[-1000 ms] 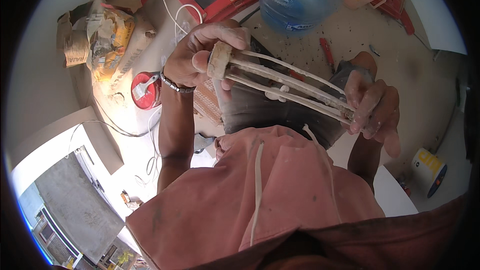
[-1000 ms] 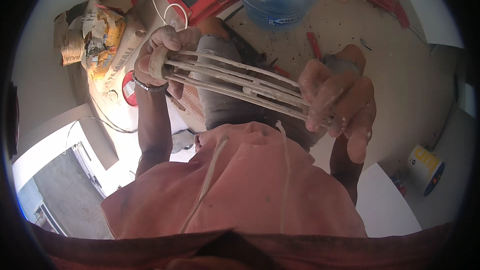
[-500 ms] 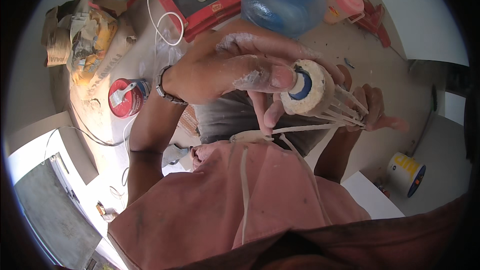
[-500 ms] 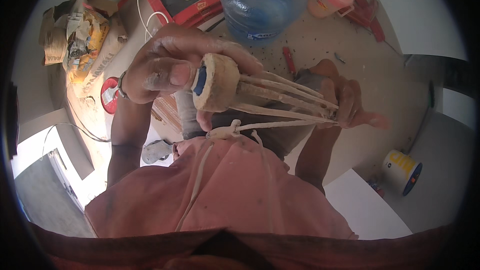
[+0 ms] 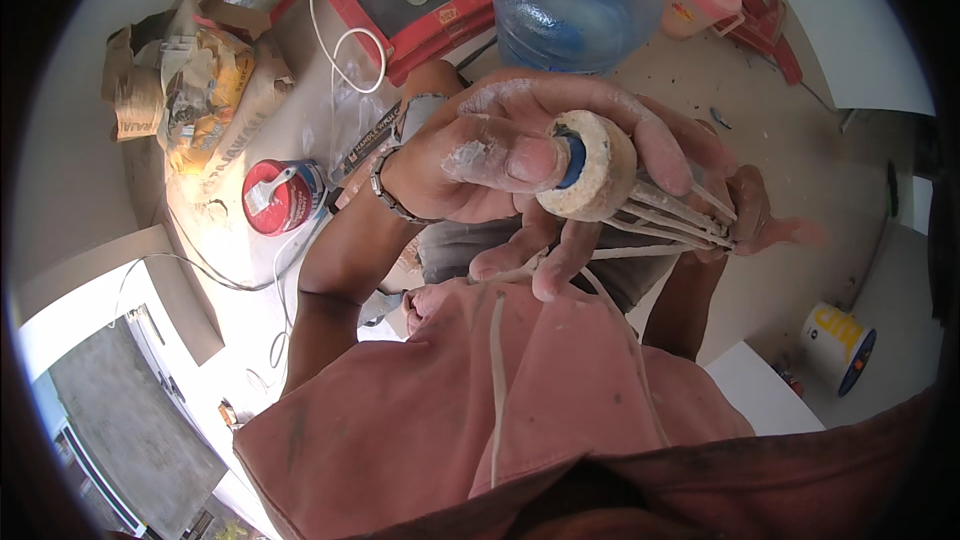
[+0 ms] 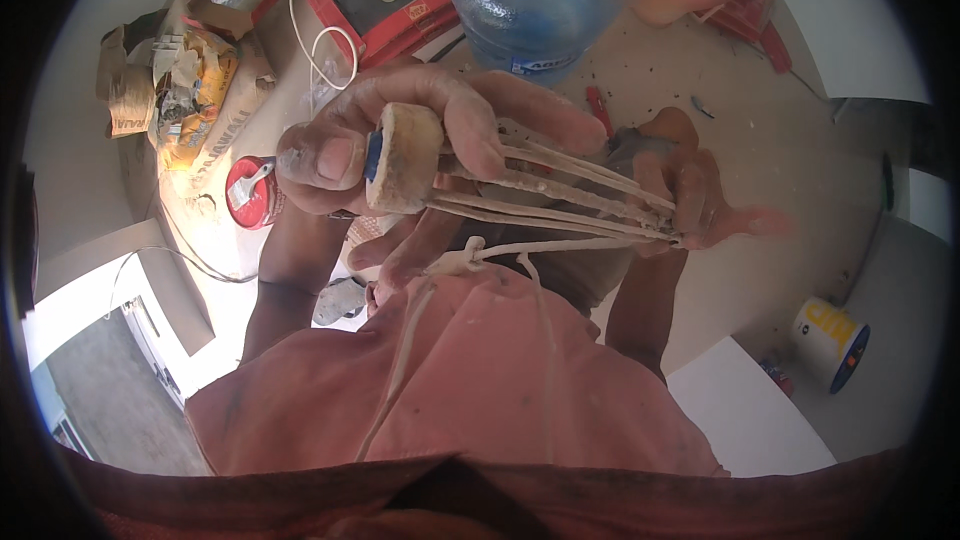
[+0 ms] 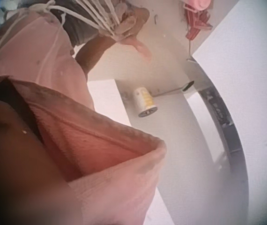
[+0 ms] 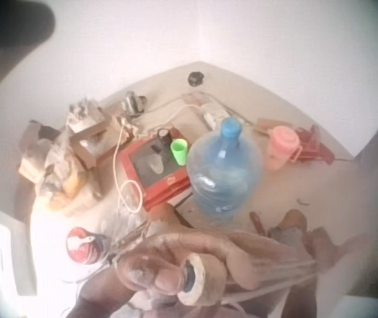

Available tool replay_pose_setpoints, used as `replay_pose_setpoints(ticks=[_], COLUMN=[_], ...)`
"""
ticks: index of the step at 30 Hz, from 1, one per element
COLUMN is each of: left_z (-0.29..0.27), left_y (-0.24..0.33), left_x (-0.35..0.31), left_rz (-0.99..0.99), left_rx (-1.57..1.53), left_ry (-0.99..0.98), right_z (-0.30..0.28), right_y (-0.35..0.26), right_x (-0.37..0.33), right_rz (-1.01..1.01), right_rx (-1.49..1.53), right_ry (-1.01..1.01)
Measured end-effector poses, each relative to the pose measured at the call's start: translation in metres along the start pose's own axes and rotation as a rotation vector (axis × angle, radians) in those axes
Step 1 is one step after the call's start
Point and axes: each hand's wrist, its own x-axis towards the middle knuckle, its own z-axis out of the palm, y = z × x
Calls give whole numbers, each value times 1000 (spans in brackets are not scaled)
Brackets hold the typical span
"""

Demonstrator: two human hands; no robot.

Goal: The person uses pliers to cut a blue plastic cap and then inserts it into a white light fixture. They adjust the fixture and cap to ensure a proper fit.

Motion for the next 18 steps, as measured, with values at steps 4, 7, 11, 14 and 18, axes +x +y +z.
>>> replay_pose_setpoints(ticks=[4,7,11,14,18], left_z=[15,22,24,26,26], left_y=[-26,-39,-44,-47,-49], left_x=[14,19,16,14,14], left_rz=[43,95,203,217,234], left_rx=[-381,-523,-179,-178,-131], left_ry=[-30,-24,-3,75,81], right_z=[-4,-4,-7,-10,-14], right_y=[14,23,28,27,20], right_x=[-2,-4,-5,-9,-13], right_rz=[-2,1,-12,-34,-94], right_rx=[16,20,22,24,75], right_ry=[18,21,6,-20,-127])
